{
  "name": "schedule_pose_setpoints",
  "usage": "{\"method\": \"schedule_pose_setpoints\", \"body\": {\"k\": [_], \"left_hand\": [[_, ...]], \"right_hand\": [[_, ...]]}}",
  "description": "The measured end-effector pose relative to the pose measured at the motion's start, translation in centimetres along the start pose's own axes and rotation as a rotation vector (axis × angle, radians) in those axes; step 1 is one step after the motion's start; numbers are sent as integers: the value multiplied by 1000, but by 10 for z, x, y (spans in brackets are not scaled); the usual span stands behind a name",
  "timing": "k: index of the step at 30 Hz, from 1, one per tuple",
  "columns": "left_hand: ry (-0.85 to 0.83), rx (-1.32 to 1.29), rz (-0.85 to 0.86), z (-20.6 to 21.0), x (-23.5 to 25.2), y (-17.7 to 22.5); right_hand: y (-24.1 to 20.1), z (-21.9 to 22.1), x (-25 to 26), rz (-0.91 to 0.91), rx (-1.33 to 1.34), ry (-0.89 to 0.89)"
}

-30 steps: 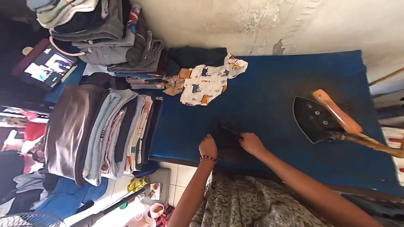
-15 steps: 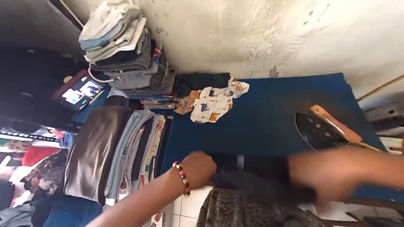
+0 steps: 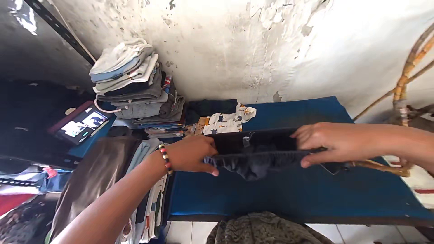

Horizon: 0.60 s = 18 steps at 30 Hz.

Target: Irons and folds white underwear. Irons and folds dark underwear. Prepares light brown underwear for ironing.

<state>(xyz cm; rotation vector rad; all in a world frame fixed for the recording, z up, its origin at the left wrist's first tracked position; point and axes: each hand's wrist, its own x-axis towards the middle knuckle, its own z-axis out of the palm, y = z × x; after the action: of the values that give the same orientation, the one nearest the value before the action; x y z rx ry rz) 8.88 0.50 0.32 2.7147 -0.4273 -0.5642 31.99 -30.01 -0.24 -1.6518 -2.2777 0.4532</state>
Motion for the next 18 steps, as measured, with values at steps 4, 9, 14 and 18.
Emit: {"method": "schedule_pose_setpoints", "body": {"k": [4, 9, 14, 18], "left_hand": [[495, -90, 275, -7, -4, -13], [881, 140, 169, 4, -1, -19], [995, -49, 51, 83, 31, -10], [1040, -504, 51, 130, 39, 11]], "right_hand": [[7, -12, -6, -43, -44, 271], [5, -17, -19, 151, -414, 456], [14, 48, -30, 399, -212, 692], [8, 91, -44, 453, 292, 802]]}}
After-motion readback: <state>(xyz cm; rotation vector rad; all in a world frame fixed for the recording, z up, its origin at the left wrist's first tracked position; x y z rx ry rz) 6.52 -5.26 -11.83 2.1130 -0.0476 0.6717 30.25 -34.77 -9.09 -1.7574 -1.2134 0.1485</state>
